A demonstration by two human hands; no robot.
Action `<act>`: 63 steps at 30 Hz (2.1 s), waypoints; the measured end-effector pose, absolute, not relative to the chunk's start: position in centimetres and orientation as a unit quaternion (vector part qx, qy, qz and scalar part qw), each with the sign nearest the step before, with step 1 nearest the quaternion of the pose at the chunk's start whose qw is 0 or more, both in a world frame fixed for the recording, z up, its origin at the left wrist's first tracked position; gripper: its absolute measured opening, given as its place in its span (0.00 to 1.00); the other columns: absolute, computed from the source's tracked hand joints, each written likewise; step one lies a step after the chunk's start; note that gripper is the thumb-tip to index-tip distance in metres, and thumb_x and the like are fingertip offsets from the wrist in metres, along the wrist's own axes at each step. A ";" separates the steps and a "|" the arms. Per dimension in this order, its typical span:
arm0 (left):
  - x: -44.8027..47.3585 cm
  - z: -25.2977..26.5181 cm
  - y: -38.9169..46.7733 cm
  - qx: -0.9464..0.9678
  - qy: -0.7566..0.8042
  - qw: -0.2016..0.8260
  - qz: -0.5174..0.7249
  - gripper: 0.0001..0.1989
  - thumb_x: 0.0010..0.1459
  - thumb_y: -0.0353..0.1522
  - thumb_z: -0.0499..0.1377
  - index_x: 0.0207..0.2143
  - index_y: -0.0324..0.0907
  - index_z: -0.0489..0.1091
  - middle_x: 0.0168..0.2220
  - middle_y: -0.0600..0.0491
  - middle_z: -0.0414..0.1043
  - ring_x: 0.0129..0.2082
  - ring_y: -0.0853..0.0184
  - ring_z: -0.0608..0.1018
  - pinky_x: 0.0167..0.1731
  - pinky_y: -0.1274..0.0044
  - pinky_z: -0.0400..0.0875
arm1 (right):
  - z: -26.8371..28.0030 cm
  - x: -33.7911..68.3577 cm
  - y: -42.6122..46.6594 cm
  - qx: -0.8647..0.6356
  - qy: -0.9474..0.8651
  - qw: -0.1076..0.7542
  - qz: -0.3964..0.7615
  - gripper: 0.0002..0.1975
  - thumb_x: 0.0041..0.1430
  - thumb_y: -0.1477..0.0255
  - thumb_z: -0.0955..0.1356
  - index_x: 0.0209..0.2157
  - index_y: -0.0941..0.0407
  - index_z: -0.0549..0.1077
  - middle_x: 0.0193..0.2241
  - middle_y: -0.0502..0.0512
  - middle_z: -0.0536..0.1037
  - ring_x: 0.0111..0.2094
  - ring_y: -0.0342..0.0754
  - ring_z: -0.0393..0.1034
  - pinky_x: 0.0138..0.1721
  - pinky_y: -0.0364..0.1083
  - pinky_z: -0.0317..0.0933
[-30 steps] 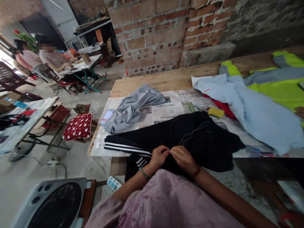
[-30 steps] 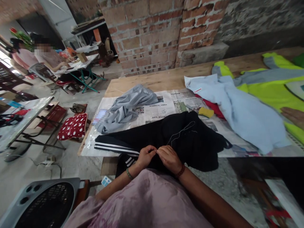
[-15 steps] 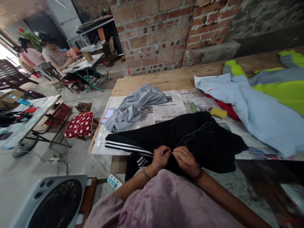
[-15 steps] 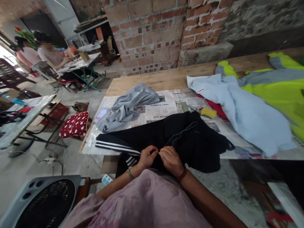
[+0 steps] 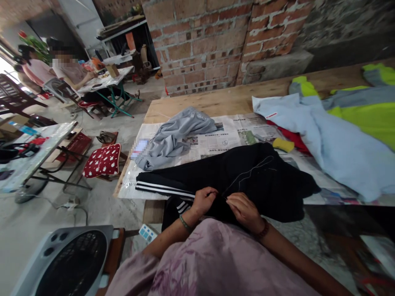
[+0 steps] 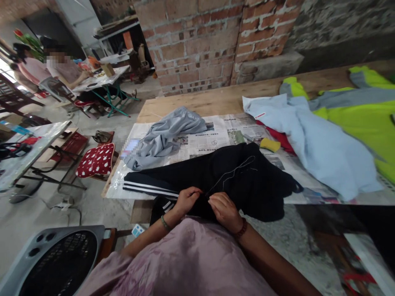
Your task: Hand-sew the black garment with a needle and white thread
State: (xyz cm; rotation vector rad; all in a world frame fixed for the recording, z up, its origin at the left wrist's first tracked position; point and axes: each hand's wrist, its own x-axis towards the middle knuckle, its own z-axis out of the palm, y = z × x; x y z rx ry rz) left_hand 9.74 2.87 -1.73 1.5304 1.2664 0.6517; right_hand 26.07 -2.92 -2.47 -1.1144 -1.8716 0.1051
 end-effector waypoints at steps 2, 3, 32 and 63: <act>9.5 -1.7 3.0 0.659 0.516 0.488 0.249 0.12 0.49 0.24 0.52 0.31 0.41 0.75 0.30 0.55 0.75 0.32 0.70 0.75 0.35 0.79 0.69 | -2.5 26.1 -3.1 -0.452 -0.762 0.462 0.042 0.08 0.56 0.79 0.62 0.31 0.55 0.71 0.30 0.54 0.75 0.35 0.45 0.69 0.38 0.48 0.66; 9.4 -1.7 3.0 0.677 0.508 0.476 0.238 0.12 0.48 0.24 0.52 0.31 0.41 0.75 0.31 0.55 0.75 0.33 0.69 0.75 0.36 0.79 0.69 | -2.5 26.1 -3.2 -0.451 -0.762 0.463 0.041 0.08 0.56 0.79 0.62 0.32 0.55 0.71 0.30 0.54 0.75 0.35 0.45 0.69 0.38 0.48 0.66; 7.5 -1.6 2.8 0.813 0.409 0.331 0.249 0.15 0.45 0.20 0.53 0.34 0.40 0.74 0.35 0.50 0.73 0.37 0.68 0.74 0.41 0.76 0.68 | -3.3 26.0 -3.8 -0.481 -0.755 0.446 0.003 0.05 0.55 0.79 0.63 0.31 0.56 0.69 0.29 0.54 0.74 0.34 0.45 0.67 0.37 0.48 0.63; 7.7 -1.8 3.1 0.790 0.399 0.421 0.199 0.14 0.45 0.21 0.57 0.35 0.40 0.74 0.35 0.52 0.71 0.36 0.69 0.73 0.40 0.78 0.68 | -3.8 25.9 -3.8 -0.487 -0.754 0.439 0.036 0.05 0.55 0.77 0.63 0.30 0.54 0.70 0.29 0.54 0.74 0.33 0.46 0.68 0.37 0.49 0.62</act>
